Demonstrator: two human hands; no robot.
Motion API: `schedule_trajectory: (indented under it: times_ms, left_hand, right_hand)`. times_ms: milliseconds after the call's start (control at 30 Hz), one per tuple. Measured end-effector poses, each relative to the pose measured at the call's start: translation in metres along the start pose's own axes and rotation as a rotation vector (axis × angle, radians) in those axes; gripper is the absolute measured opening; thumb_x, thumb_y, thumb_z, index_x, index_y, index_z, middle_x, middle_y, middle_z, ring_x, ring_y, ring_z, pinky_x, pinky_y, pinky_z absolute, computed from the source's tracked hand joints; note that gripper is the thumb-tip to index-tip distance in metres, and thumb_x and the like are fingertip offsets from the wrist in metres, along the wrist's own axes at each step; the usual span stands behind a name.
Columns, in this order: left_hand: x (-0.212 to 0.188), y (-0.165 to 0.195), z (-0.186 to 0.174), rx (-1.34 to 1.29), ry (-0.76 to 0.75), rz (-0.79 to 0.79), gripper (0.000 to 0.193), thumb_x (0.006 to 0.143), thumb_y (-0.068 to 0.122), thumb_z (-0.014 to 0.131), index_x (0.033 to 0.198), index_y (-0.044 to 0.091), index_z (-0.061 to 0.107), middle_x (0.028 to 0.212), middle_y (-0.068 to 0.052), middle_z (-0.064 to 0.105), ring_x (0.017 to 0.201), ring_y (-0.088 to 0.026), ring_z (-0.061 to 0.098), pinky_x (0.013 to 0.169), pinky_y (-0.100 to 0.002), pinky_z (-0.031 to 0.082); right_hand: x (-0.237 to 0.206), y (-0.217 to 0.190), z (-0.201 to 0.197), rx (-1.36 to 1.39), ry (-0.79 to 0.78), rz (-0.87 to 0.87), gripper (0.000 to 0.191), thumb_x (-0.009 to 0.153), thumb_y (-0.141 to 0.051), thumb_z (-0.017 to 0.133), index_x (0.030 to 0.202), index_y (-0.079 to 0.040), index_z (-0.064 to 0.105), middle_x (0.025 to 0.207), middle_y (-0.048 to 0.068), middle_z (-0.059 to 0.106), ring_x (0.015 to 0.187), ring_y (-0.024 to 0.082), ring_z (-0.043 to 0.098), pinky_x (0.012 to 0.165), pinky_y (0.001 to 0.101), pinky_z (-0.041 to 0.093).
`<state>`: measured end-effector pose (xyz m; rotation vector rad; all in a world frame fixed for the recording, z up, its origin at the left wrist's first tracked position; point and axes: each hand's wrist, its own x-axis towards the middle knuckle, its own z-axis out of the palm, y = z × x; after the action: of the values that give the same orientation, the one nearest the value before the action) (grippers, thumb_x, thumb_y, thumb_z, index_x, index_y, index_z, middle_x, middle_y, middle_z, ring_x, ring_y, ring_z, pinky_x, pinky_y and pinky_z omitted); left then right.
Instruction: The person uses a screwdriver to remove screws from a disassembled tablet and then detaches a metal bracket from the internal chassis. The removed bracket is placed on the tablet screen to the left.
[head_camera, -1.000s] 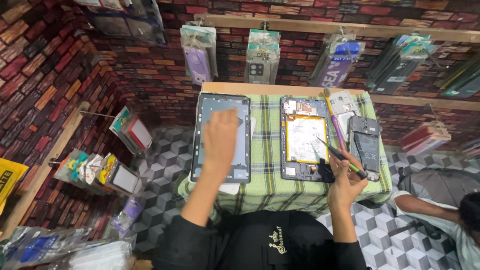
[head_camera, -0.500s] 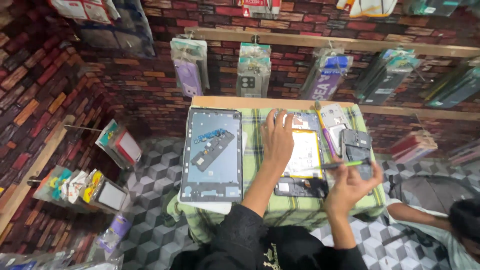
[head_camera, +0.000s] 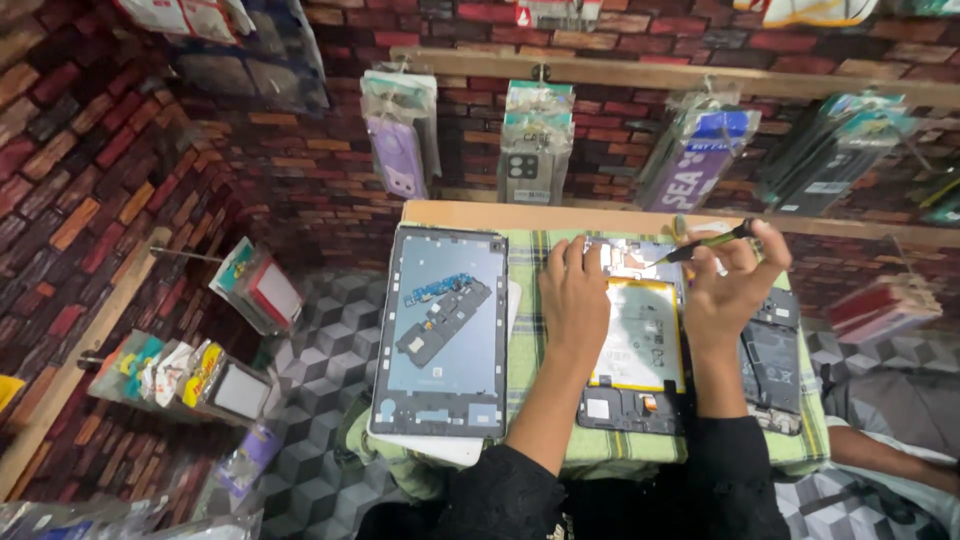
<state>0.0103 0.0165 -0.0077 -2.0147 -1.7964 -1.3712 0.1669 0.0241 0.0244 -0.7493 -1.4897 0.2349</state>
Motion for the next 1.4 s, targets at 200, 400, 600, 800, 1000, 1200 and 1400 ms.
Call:
schedule_trajectory:
  times_ms: [200, 400, 600, 800, 1000, 1200, 1400]
  left_hand:
    - [-0.001, 0.002, 0.000, 0.035, 0.027, -0.013, 0.036, 0.088, 0.005, 0.068, 0.124, 0.001, 0.066, 0.138, -0.012, 0.062, 0.132, -0.033, 0.052, 0.101, -0.049, 0.046]
    - [0.004, 0.002, -0.010, -0.121, 0.061, -0.030, 0.036, 0.089, 0.000, 0.064, 0.125, 0.001, 0.067, 0.128, -0.011, 0.068, 0.129, -0.029, 0.056, 0.105, -0.045, 0.046]
    - [0.009, 0.002, -0.017, -0.316, 0.061, -0.023, 0.029, 0.093, -0.001, 0.058, 0.121, 0.001, 0.068, 0.113, -0.014, 0.070, 0.115, -0.032, 0.062, 0.102, -0.041, 0.050]
    - [0.011, 0.003, -0.015, -0.436, 0.020, -0.035, 0.022, 0.099, 0.004, 0.056, 0.117, 0.002, 0.068, 0.107, -0.013, 0.072, 0.101, -0.031, 0.067, 0.092, -0.041, 0.054]
    - [0.006, 0.001, -0.013, -0.417, 0.012, -0.049, 0.019, 0.099, 0.005, 0.057, 0.114, 0.002, 0.069, 0.105, -0.014, 0.072, 0.100, -0.032, 0.068, 0.091, -0.042, 0.054]
    - [0.008, 0.003, -0.015, -0.412, -0.016, -0.064, 0.020, 0.099, 0.005, 0.057, 0.113, 0.002, 0.070, 0.105, -0.015, 0.073, 0.100, -0.032, 0.068, 0.090, -0.042, 0.054]
    - [0.008, 0.001, -0.013, -0.404, -0.025, -0.066, 0.019, 0.100, 0.006, 0.056, 0.114, 0.003, 0.069, 0.106, -0.013, 0.073, 0.101, -0.031, 0.068, 0.092, -0.041, 0.054]
  right_hand:
    - [-0.012, 0.006, -0.002, 0.056, -0.031, -0.005, 0.053, 0.110, 0.015, 0.054, 0.148, -0.010, 0.027, 0.119, 0.020, 0.064, 0.107, 0.021, 0.068, 0.094, 0.0293, 0.061]
    - [-0.010, -0.002, 0.005, -0.008, -0.030, -0.044, 0.055, 0.107, 0.016, 0.054, 0.149, -0.010, 0.029, 0.119, 0.020, 0.066, 0.106, 0.024, 0.070, 0.095, 0.0321, 0.060]
    - [-0.008, -0.007, 0.009, -0.105, -0.077, -0.138, 0.061, 0.100, 0.015, 0.063, 0.148, -0.008, 0.033, 0.127, 0.021, 0.060, 0.119, 0.030, 0.064, 0.105, 0.0365, 0.053]
    - [-0.004, -0.001, 0.000, 0.037, 0.020, 0.008, 0.059, 0.100, 0.010, 0.071, 0.141, -0.013, 0.035, 0.123, 0.011, 0.060, 0.112, 0.018, 0.066, 0.101, 0.0292, 0.054]
    - [-0.013, -0.001, -0.001, -0.088, 0.013, -0.048, 0.066, 0.093, 0.012, 0.074, 0.141, -0.010, 0.034, 0.131, 0.016, 0.055, 0.121, 0.021, 0.059, 0.103, 0.0325, 0.050]
    - [-0.014, -0.002, 0.000, 0.235, 0.019, 0.043, 0.053, 0.101, 0.003, 0.065, 0.142, -0.012, 0.034, 0.135, 0.013, 0.053, 0.117, 0.017, 0.064, 0.104, 0.0308, 0.054]
    - [-0.010, -0.001, 0.003, -0.107, 0.022, -0.125, 0.061, 0.095, 0.014, 0.069, 0.140, -0.010, 0.035, 0.128, 0.016, 0.051, 0.117, 0.024, 0.059, 0.103, 0.0358, 0.049]
